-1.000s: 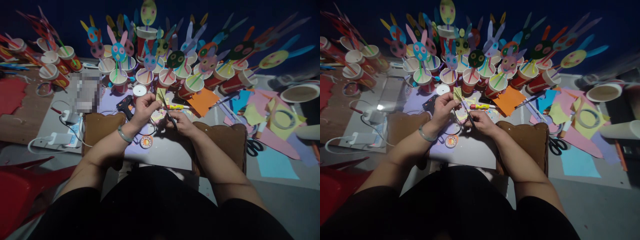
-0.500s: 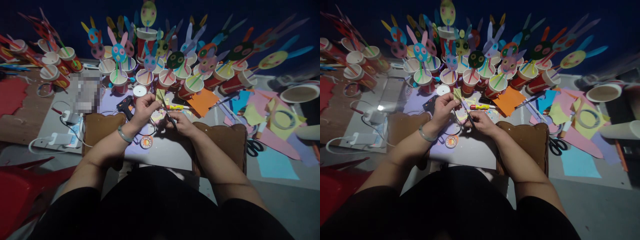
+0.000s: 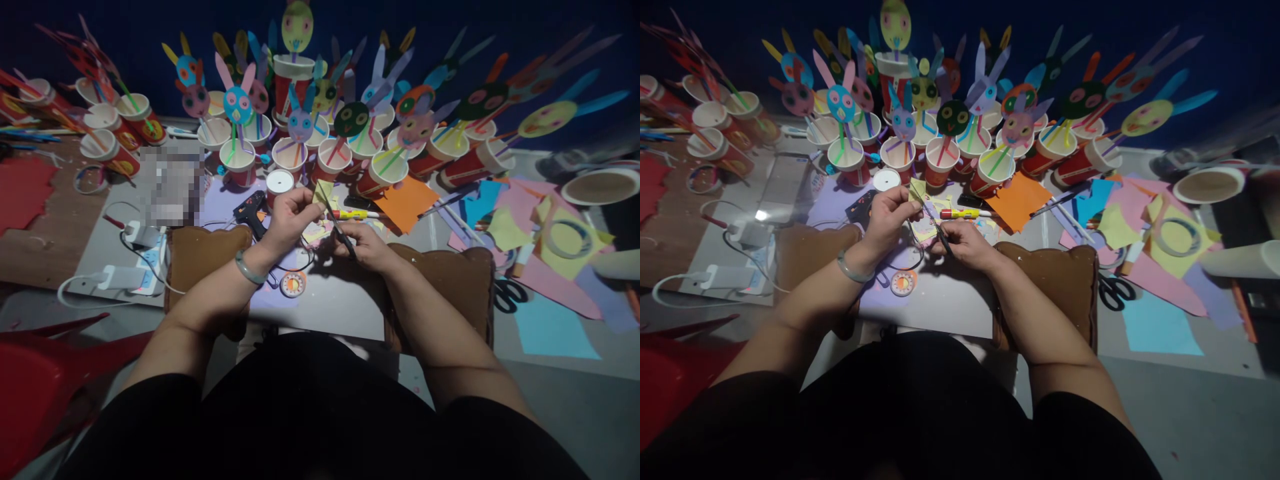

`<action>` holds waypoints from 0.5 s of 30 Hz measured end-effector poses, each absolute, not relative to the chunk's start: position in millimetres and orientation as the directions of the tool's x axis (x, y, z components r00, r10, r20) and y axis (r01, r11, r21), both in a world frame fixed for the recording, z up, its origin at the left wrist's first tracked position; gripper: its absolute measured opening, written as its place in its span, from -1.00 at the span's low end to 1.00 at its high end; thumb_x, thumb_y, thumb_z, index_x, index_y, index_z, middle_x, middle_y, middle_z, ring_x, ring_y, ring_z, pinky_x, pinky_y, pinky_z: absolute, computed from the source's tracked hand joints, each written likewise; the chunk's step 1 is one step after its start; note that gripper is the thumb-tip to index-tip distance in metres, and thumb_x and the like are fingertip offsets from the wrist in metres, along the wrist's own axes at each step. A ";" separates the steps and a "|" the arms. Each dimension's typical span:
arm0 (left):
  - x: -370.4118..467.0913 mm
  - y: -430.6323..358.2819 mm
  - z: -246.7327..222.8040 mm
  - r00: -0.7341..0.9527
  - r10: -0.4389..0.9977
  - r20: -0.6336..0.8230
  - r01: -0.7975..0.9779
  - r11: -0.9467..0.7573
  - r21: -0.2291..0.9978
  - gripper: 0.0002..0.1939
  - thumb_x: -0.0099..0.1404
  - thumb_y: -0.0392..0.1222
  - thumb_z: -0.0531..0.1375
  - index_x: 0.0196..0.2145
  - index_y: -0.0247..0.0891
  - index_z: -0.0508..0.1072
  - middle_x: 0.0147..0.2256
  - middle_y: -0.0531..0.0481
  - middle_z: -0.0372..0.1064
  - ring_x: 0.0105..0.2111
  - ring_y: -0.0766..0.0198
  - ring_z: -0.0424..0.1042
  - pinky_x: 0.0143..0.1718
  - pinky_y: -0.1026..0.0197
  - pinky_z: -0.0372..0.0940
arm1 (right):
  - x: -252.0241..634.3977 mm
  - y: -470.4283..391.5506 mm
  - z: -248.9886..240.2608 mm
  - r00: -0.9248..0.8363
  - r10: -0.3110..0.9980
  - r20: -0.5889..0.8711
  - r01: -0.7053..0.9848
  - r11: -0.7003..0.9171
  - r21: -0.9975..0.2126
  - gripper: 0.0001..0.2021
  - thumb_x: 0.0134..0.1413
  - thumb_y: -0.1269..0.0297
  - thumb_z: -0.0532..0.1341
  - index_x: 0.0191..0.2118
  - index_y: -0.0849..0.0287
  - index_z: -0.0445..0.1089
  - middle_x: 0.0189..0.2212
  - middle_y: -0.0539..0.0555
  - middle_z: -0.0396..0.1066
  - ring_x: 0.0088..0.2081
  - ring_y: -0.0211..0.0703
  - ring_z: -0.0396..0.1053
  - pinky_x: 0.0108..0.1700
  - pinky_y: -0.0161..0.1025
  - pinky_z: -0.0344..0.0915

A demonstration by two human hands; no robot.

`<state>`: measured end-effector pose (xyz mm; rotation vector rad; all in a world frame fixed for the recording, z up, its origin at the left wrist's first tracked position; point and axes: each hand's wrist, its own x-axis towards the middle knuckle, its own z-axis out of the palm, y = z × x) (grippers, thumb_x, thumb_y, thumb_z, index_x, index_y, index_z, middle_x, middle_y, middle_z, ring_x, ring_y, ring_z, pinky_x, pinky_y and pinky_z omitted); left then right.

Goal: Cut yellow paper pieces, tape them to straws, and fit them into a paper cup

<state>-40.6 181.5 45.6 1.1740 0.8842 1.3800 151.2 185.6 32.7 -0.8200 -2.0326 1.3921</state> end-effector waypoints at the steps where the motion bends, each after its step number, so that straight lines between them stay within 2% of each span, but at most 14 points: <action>1: -40.6 181.4 45.5 0.053 0.983 0.177 -0.251 -0.158 0.955 -0.54 0.08 0.16 0.42 -0.55 -0.26 0.38 -0.59 0.10 0.34 -0.56 0.42 0.31 -0.47 0.28 0.24 | 151.4 185.8 33.0 -0.672 0.735 0.092 0.181 0.283 -0.942 -0.48 0.02 -0.17 0.33 -0.57 0.17 0.20 -0.62 -0.09 0.14 -0.53 -0.32 0.07 -0.45 -0.31 0.03; 8: -40.7 181.8 45.2 0.040 0.985 0.169 -0.255 -0.154 0.955 -0.58 0.09 0.11 0.42 -0.54 -0.26 0.39 -0.59 0.10 0.35 -0.56 0.42 0.32 -0.46 0.28 0.25 | 151.6 186.9 33.4 -0.680 0.726 0.102 0.176 0.297 -0.939 -0.42 0.00 -0.29 0.30 -0.58 0.16 0.19 -0.62 -0.10 0.12 -0.53 -0.32 0.04 -0.46 -0.31 0.01; 15: -41.1 182.3 43.6 0.026 0.985 0.173 -0.262 -0.161 0.952 -0.63 0.14 0.07 0.39 -0.51 -0.25 0.41 -0.58 0.10 0.36 -0.55 0.43 0.33 -0.45 0.29 0.28 | 152.3 186.8 31.0 -0.678 0.727 0.112 0.182 0.314 -0.932 -0.44 0.04 -0.24 0.30 -0.58 0.16 0.19 -0.63 -0.10 0.11 -0.53 -0.33 0.05 -0.45 -0.31 0.01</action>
